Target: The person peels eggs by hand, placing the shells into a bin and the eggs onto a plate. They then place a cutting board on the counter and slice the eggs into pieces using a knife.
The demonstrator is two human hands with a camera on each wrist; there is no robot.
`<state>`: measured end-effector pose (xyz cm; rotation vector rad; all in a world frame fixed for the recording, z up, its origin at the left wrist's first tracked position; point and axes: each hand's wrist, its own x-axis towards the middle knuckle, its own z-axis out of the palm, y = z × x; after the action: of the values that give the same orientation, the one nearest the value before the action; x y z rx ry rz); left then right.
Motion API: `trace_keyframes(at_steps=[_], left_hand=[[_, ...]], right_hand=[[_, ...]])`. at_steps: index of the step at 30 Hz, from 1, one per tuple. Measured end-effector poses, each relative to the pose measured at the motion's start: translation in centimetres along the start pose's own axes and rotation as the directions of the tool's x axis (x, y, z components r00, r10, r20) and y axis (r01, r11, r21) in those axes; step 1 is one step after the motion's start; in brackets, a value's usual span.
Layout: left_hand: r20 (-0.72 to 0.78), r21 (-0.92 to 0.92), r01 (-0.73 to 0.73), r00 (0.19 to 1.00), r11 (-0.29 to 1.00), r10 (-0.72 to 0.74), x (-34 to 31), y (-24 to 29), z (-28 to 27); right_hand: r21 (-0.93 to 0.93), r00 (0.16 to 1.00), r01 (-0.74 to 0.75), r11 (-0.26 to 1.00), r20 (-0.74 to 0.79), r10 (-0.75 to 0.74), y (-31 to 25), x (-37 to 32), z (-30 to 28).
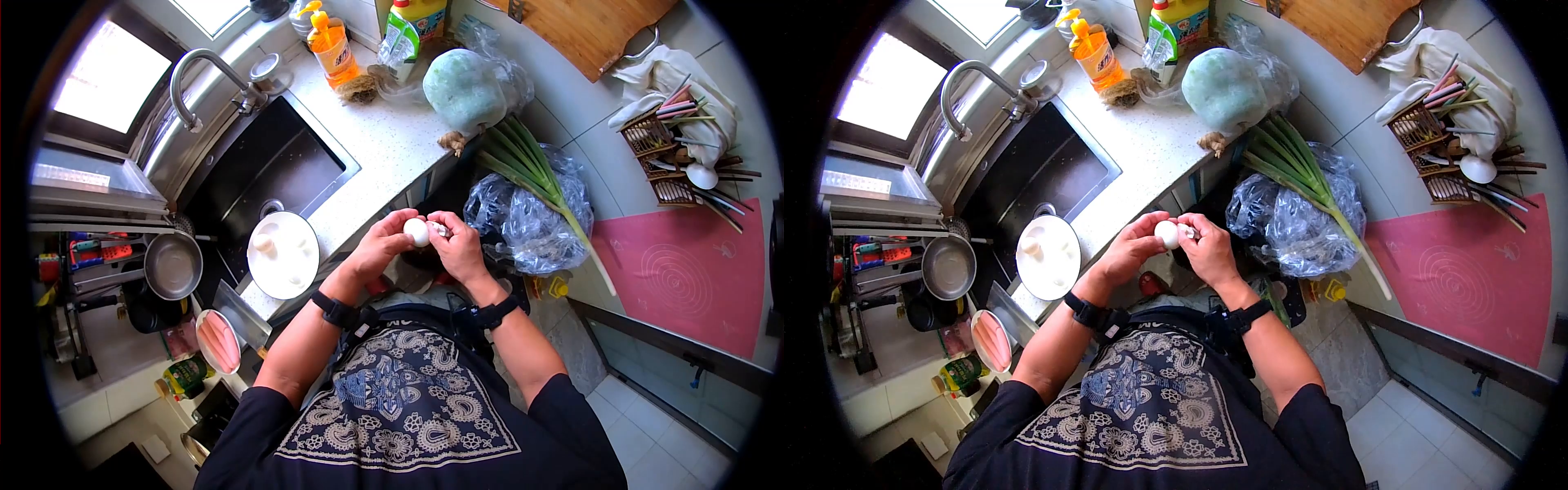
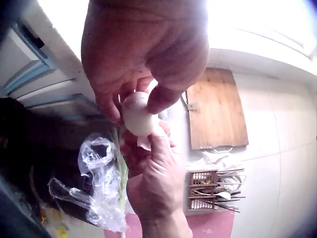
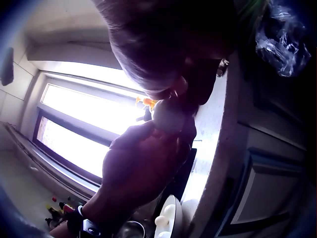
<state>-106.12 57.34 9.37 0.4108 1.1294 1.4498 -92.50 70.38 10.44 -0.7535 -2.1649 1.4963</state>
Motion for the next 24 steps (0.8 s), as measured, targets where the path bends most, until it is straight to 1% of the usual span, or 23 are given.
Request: trace_keyframes(at_steps=[1, 4, 6, 7, 9, 10, 12, 13, 15, 16, 18, 21, 24], left_hand=[[-0.005, -0.037, 0.013, 1.0, 0.999, -0.013, 0.0, 0.0, -0.1], [-0.008, -0.149, 0.042, 0.999, 0.988, -0.044, -0.2, 0.2, -0.1], [0.003, -0.225, 0.049, 0.999, 0.973, -0.05, -0.4, 0.4, -0.1], [-0.004, -0.229, 0.047, 0.999, 0.972, -0.05, -0.3, 0.3, -0.1], [-0.018, -0.238, 0.043, 0.999, 0.97, -0.048, -0.3, 0.2, -0.1], [-0.019, -0.2, 0.022, 0.999, 0.979, -0.027, -0.2, 0.0, -0.2], [-0.018, -0.124, -0.019, 1.0, 0.992, 0.017, -0.1, -0.4, -0.2], [-0.013, -0.125, -0.034, 0.999, 0.992, 0.033, 0.0, -0.5, -0.3], [-0.002, -0.127, -0.065, 0.998, 0.99, 0.065, 0.0, -0.6, -0.3], [-0.006, -0.155, -0.058, 0.998, 0.986, 0.058, -0.1, -0.6, -0.2], [-0.014, -0.211, -0.044, 0.999, 0.976, 0.042, -0.2, -0.5, -0.1], [0.042, -0.225, -0.029, 0.998, 0.974, 0.039, -0.4, -0.2, 0.4], [-0.023, 0.004, 0.029, 0.999, 1.0, -0.029, -0.8, 0.5, 1.1]], right_hand=[[-0.007, 1.0, -0.002, 1.0, -0.006, 0.002, 0.1, 0.0, 0.1], [0.105, 0.997, -0.058, 0.993, -0.038, 0.062, 0.7, 0.0, 0.4], [0.248, 0.989, -0.138, 0.959, -0.016, 0.147, 1.2, 0.1, 0.7], [0.318, 0.982, -0.178, 0.931, 0.0, 0.188, 1.3, 0.1, 0.8], [0.32, 0.965, -0.262, 0.91, 0.085, 0.248, 1.4, 0.1, 0.4], [0.319, 0.953, -0.303, 0.898, 0.128, 0.276, 1.3, 0.1, 0.3], [0.338, 0.945, -0.324, 0.883, 0.156, 0.287, 1.3, 0.0, 0.5], [0.347, 0.941, -0.335, 0.876, 0.169, 0.293, 1.3, 0.0, 0.6], [0.308, 0.958, -0.281, 0.909, 0.14, 0.248, 1.6, 0.0, 0.7], [0.287, 0.966, -0.253, 0.924, 0.127, 0.226, 1.7, 0.0, 0.8], [0.304, 0.973, -0.227, 0.925, 0.112, 0.202, 1.5, -0.1, 0.7], [0.314, 0.979, -0.196, 0.929, 0.117, 0.167, 1.2, -0.3, 0.6], [0.314, 0.985, -0.163, 0.935, 0.102, 0.138, 0.8, -0.5, 0.6]])
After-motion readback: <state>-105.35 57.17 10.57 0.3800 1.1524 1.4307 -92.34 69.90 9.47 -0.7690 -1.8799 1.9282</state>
